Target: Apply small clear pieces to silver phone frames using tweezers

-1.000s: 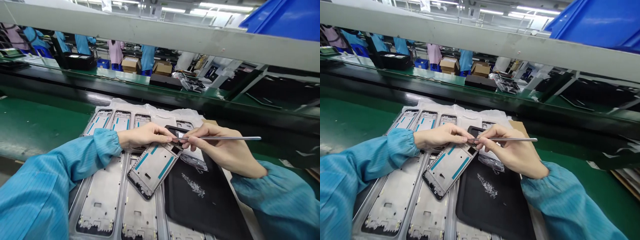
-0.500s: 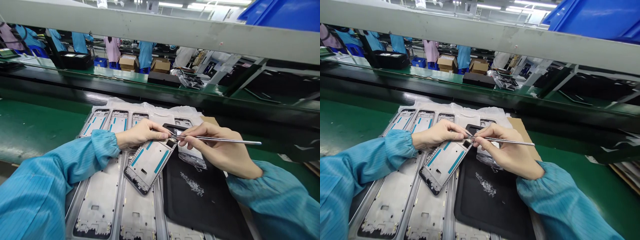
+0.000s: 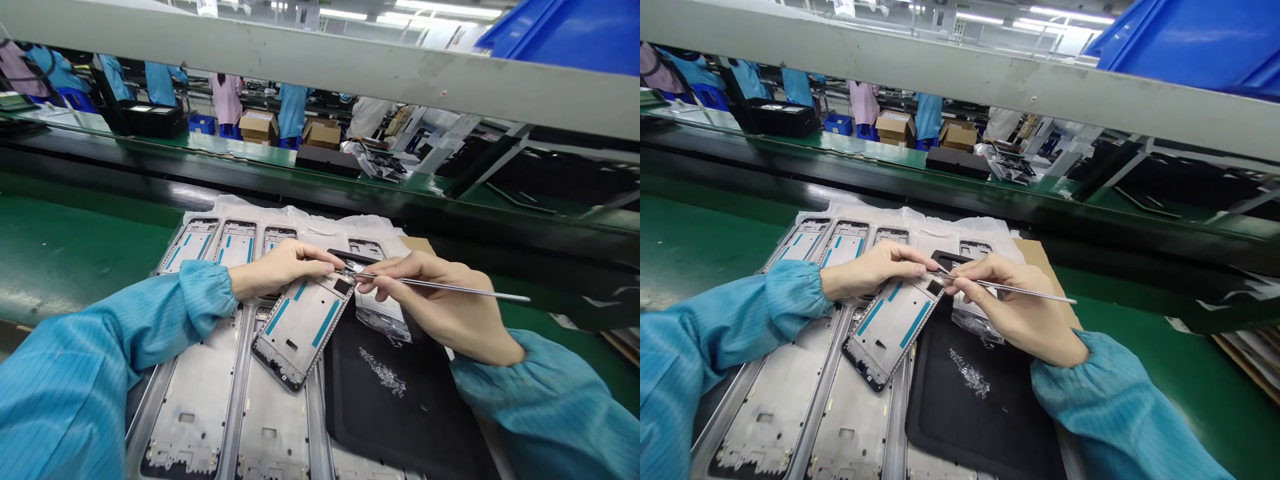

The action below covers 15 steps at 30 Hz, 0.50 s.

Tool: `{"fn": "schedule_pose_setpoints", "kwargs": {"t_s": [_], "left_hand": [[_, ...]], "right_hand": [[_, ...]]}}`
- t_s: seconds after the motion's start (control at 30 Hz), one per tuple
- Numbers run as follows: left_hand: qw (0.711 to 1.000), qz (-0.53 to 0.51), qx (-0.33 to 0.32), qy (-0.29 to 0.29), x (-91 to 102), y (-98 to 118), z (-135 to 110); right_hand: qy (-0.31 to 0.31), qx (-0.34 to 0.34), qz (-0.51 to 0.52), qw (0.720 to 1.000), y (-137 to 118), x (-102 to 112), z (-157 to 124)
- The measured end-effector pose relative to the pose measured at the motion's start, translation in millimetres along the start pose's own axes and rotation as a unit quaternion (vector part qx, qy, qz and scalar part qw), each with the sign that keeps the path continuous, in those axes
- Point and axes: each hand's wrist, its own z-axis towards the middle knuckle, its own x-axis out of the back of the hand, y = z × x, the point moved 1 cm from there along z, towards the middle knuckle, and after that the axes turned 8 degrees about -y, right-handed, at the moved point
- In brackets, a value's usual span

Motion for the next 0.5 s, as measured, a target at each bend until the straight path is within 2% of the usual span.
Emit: {"fn": "schedule_pose_setpoints", "kwargs": {"t_s": [0.13,0.3,0.43,0.5], "left_hand": [[0.997,-0.017,-0.073,0.029,-3.1,6.4,-2.1],[0.997,-0.037,-0.059,0.036,-10.9,9.1,-7.3],[0.994,-0.039,-0.102,0.025,-21.7,14.7,-11.7],[0.995,-0.026,-0.095,0.022,-26.9,17.9,-14.7]], "right_hand": [[0.059,0.018,0.001,0.998,-1.8,0.8,-5.8],[0.103,0.041,-0.048,0.993,-9.5,-4.1,-13.7],[0.098,0.047,-0.114,0.987,-21.1,-11.0,-14.6],[0.100,0.076,-0.147,0.981,-27.4,-13.8,-12.9]]}}
